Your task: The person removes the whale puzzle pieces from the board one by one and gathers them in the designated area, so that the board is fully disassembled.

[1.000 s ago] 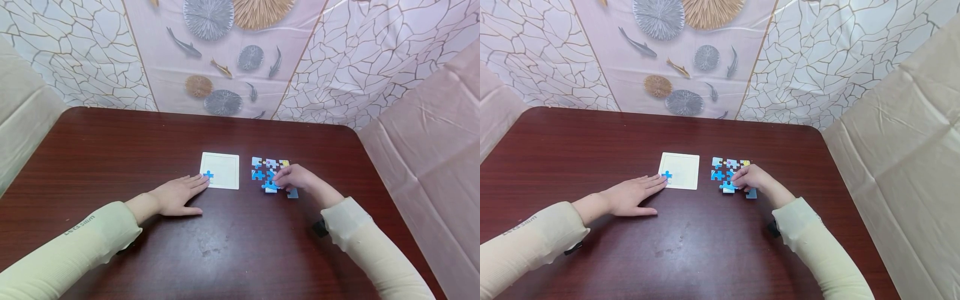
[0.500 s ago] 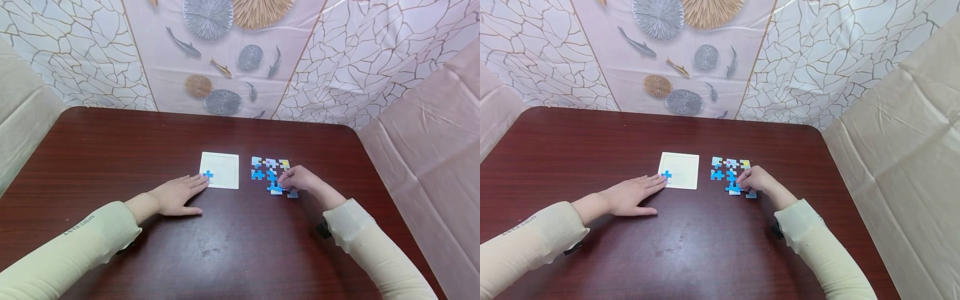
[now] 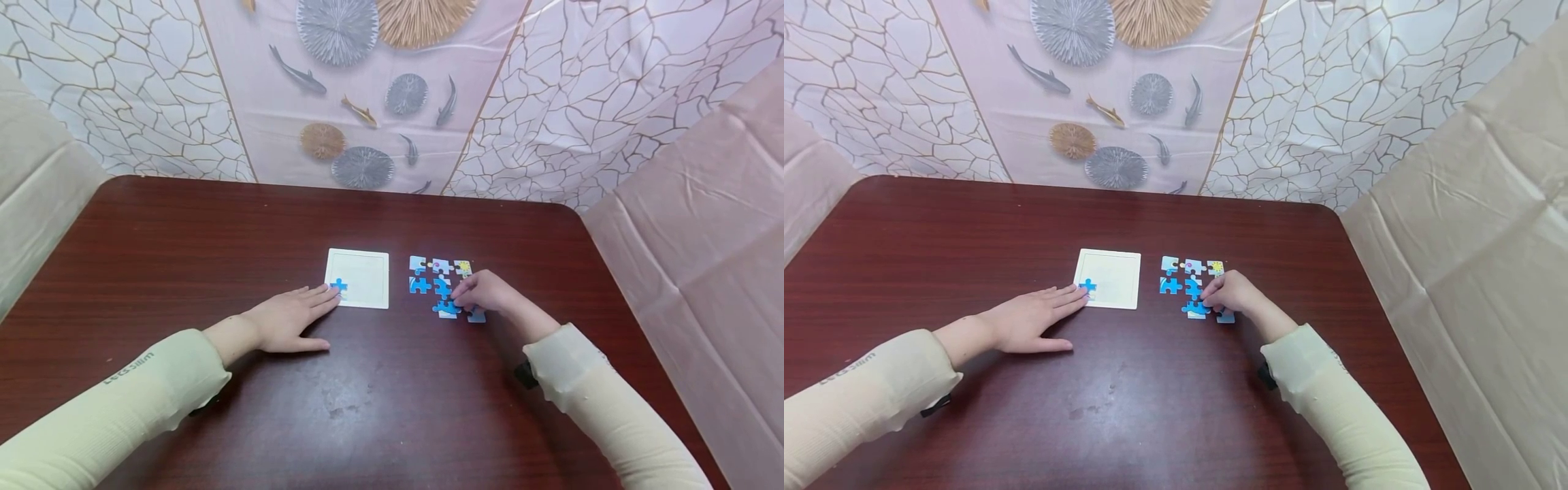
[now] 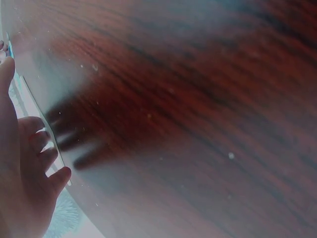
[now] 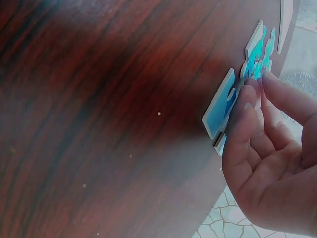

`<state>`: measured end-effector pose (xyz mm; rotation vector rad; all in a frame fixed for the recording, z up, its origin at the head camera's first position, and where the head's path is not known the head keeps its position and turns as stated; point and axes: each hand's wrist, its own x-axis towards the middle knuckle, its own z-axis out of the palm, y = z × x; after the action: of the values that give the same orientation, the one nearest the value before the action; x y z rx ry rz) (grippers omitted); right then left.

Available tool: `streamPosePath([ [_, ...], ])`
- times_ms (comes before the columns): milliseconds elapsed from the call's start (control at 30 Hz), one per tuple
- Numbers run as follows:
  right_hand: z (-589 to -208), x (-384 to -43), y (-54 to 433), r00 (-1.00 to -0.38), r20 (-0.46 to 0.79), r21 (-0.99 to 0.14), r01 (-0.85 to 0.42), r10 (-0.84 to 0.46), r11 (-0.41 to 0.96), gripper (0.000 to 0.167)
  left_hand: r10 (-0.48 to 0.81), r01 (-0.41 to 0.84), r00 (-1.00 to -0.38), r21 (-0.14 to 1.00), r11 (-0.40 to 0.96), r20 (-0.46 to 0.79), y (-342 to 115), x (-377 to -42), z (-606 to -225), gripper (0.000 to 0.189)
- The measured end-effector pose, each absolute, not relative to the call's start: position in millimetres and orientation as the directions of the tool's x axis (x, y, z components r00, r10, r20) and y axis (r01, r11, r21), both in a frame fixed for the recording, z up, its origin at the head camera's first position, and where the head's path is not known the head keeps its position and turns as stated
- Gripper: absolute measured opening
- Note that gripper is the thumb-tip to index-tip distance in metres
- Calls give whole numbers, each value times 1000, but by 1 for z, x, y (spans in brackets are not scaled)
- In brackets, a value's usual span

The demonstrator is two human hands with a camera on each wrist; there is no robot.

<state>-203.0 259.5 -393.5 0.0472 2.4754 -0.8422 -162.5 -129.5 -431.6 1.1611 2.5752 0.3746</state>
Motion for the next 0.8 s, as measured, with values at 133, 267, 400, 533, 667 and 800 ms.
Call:
streamPosePath([
  [133, -393, -205, 257, -868, -483, -553, 200, -116, 809, 24, 758, 682, -634, 353, 640, -151, -130, -162, -430, 82],
  [267, -391, -208, 250, -870, -476, -566, 190, -131, 802, 26, 760, 687, -633, 348, 638, -144, -130, -162, -430, 81],
  [400, -387, -213, 236, -867, -469, -598, 173, -167, 783, 28, 760, 689, -634, 343, 639, -143, -130, -162, -430, 80],
  [533, -386, -218, 218, -864, -459, -637, 158, -207, 755, 29, 765, 698, -630, 333, 634, -134, -130, -161, -429, 80],
  [667, -386, -222, 197, -859, -450, -692, 162, -244, 704, 31, 768, 705, -628, 327, 629, -125, -130, -160, -429, 78],
  [800, -386, -225, 175, -850, -454, -728, 180, -267, 662, 32, 772, 714, -627, 317, 624, -108, -128, -160, -431, 76],
])
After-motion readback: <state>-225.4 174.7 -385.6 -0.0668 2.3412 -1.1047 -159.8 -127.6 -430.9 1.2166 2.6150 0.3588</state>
